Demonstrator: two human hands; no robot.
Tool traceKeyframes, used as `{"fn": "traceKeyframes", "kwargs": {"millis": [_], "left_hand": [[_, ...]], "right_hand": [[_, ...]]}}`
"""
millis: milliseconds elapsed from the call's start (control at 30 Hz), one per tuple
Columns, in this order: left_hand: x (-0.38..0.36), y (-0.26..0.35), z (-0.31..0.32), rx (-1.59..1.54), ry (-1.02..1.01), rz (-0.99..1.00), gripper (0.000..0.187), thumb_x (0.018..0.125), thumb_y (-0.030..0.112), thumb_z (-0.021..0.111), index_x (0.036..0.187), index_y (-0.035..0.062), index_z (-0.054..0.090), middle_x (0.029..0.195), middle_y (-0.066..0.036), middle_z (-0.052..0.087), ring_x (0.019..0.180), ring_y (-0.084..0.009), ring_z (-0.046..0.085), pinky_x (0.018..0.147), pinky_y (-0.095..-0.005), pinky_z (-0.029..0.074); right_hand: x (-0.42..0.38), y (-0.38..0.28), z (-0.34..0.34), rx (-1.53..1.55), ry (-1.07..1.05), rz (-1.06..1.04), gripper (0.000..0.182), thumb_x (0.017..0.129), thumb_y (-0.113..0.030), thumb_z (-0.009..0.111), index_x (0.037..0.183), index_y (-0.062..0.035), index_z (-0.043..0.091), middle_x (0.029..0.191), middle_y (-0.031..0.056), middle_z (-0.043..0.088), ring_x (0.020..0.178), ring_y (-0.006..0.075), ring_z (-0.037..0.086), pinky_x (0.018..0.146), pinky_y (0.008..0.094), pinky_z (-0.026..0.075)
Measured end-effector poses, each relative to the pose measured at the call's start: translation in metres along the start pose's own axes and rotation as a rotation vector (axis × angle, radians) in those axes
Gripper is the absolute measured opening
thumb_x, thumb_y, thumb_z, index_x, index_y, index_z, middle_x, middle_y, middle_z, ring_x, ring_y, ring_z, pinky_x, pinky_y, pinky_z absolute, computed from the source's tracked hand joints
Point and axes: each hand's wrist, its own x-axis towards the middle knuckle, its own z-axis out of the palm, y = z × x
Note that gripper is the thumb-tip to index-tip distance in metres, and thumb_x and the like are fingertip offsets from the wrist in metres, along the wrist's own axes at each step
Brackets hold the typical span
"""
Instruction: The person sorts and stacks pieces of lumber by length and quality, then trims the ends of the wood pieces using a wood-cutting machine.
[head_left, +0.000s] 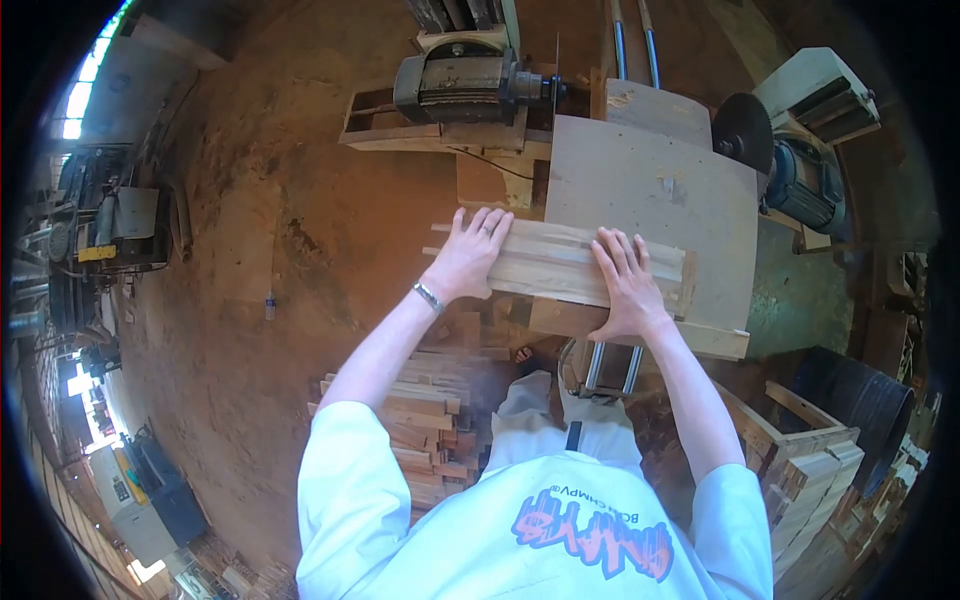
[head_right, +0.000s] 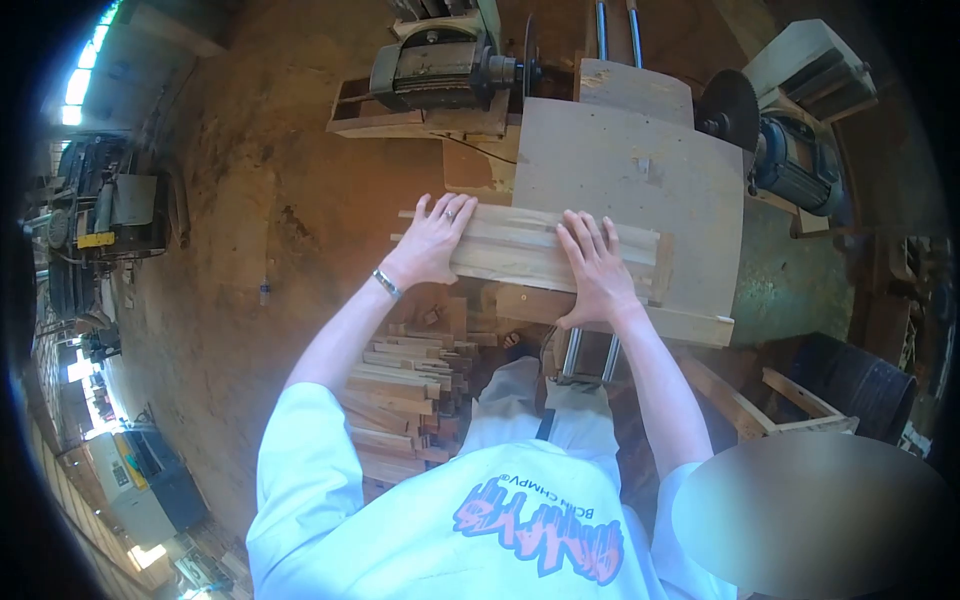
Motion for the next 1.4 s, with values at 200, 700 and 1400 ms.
{"fn": "traceKeyframes", "kwargs": {"millis": [200,700,1400], "left_hand": [[-0.004,-0.002,0.006,0.030,0.019,-0.003,0.120,0.048,0.031,0.089,0.147,0.0003,0.029,0.142,-0.019,0.042,0.136,-0.0358,0.039,0.112,-0.0601,0.031],[0.005,-0.011,0.010,-0.005,0.093,0.070,0.116,0.042,0.031,0.090,0.139,0.0062,0.033,0.137,-0.016,0.046,0.129,-0.0333,0.045,0.103,-0.0492,0.035],[0.022,-0.019,0.031,0.021,0.091,0.065,0.114,0.043,0.033,0.086,0.139,0.0060,0.032,0.134,-0.016,0.045,0.128,-0.0327,0.044,0.103,-0.0504,0.035]], "right_hand": [[-0.005,-0.009,0.003,-0.042,0.026,0.011,0.148,0.036,-0.054,0.094,0.155,-0.0054,0.019,0.161,0.0173,0.019,0.152,0.0333,0.013,0.125,0.0522,0.005],[-0.007,-0.006,0.020,-0.100,0.146,0.002,0.145,0.038,-0.049,0.095,0.155,-0.0085,0.020,0.159,0.0163,0.022,0.151,0.0322,0.017,0.126,0.0493,0.008],[0.000,0.013,0.041,-0.159,0.220,-0.007,0.146,0.037,-0.048,0.095,0.156,-0.0127,0.019,0.159,0.0149,0.023,0.150,0.0318,0.019,0.127,0.0495,0.010]]}}
